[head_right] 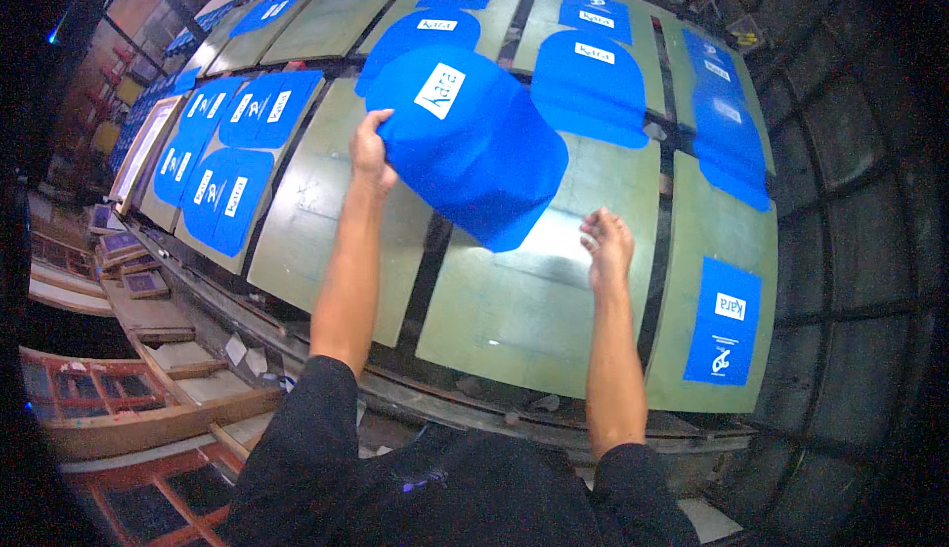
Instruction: The person uses a squeegee to pull ink across a screen-printing frame over blue cardboard cutouts on a workbench. After each pass, the person lifts the frame and moves to the next cutout, repeating the process across multiple items.
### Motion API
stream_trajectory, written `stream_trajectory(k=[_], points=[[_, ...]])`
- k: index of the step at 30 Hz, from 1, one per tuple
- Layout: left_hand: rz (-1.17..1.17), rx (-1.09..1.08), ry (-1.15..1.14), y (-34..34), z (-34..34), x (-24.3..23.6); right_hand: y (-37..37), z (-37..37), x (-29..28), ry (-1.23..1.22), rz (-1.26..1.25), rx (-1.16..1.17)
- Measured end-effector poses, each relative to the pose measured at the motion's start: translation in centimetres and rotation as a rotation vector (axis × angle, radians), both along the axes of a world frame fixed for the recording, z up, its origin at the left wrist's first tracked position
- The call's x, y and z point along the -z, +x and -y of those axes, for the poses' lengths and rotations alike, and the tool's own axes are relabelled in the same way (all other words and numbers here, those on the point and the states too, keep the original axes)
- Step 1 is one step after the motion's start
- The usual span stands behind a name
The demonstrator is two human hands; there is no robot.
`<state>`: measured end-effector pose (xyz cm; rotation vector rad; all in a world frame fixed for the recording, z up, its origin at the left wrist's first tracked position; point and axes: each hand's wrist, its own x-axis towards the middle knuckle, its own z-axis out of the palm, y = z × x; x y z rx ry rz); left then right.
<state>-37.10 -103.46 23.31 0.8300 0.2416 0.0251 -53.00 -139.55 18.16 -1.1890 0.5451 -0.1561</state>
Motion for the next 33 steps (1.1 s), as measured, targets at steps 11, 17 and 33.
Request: stream_trajectory(k=[11, 17, 33], points=[[-0.224, -0.158, 1.105, 8.4, -26.7, 20.3, -10.0, -0.5, 6.8, -0.371, -0.398, 0.307], [-0.357, -0.331, 1.569, 8.6, -31.2, 22.0, -18.5, 6.4, 6.6, -0.383, -0.459, 0.488], [0.008, -0.088, 1.352, -19.7, 2.7, 17.0, -29.7, 33.6, 4.8, -1.008, -0.499, 0.704]])
